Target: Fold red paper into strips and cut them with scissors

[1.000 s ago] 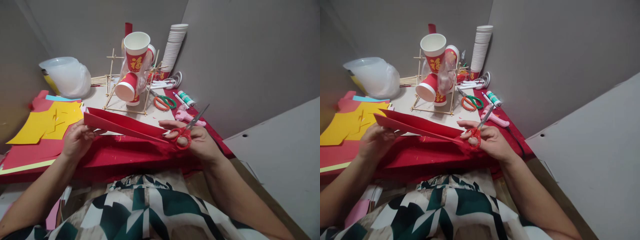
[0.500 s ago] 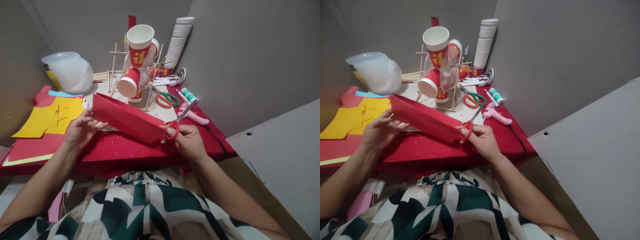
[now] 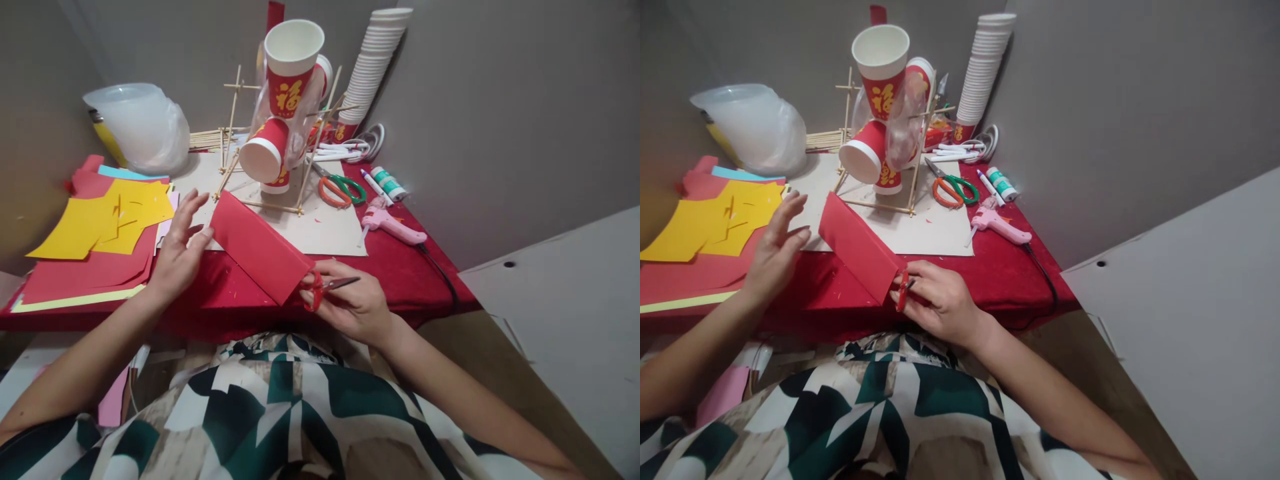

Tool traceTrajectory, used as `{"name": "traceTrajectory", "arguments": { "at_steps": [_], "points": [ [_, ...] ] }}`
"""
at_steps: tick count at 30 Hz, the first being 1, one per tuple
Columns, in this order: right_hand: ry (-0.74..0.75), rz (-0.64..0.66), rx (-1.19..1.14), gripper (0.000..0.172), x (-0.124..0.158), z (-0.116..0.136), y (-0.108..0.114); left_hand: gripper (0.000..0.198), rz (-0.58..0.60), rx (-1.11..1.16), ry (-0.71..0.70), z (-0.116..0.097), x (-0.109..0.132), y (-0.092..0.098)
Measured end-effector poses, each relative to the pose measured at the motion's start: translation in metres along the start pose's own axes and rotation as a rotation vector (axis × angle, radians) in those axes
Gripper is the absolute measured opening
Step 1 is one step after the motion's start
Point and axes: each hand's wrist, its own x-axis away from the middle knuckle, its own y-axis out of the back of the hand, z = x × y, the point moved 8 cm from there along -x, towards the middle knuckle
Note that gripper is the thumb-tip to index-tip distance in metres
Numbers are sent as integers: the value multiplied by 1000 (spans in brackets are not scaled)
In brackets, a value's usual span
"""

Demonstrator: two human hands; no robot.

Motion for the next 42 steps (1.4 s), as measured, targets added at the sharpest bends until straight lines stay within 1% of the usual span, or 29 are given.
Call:
{"name": "traceTrajectory", "arguments": {
  "at_steps": [3,5,7,8,10,12,15,17,20,24,28,31,33,35,38,40,42],
  "points": [
    [83,61,52,10,-2,9,-5,64,144,-331,-443,-54,15,-20],
    [97,92,73,15,-2,13,-7,64,250,-441,-619,-74,23,-35],
    [91,99,72,21,-3,14,-8,55,310,-469,-715,-84,27,-45],
    [85,94,64,24,-3,15,-8,49,309,-475,-752,-86,28,-47],
    [50,75,29,26,-3,13,-7,38,255,-502,-824,-89,31,-47],
    [-32,52,-16,25,-2,6,-4,31,192,-540,-878,-90,36,-42],
    [-190,14,-54,22,1,-8,0,22,151,-587,-889,-90,45,-36],
    [-243,2,-68,21,2,-12,2,18,155,-597,-860,-88,47,-33],
    [-239,26,-154,21,1,-9,0,18,161,-569,-812,-87,46,-32],
    [-183,88,-300,28,1,2,-5,24,164,-554,-838,-88,45,-35],
    [-162,97,-304,31,5,8,-2,27,223,-538,-798,-82,40,-39],
    [-225,54,-269,29,8,7,3,24,254,-491,-740,-76,36,-42],
    [-285,-3,-238,26,9,4,7,20,275,-443,-696,-73,34,-44],
    [-343,-103,-217,18,10,0,12,17,291,-402,-677,-71,33,-46],
    [-400,-253,-233,1,14,-9,17,17,292,-399,-711,-72,33,-48],
    [-427,-297,-291,14,17,-17,15,19,283,-421,-758,-75,34,-49],
    [-439,-310,-359,22,20,-23,11,22,274,-437,-814,-78,36,-49]
  ]
}}
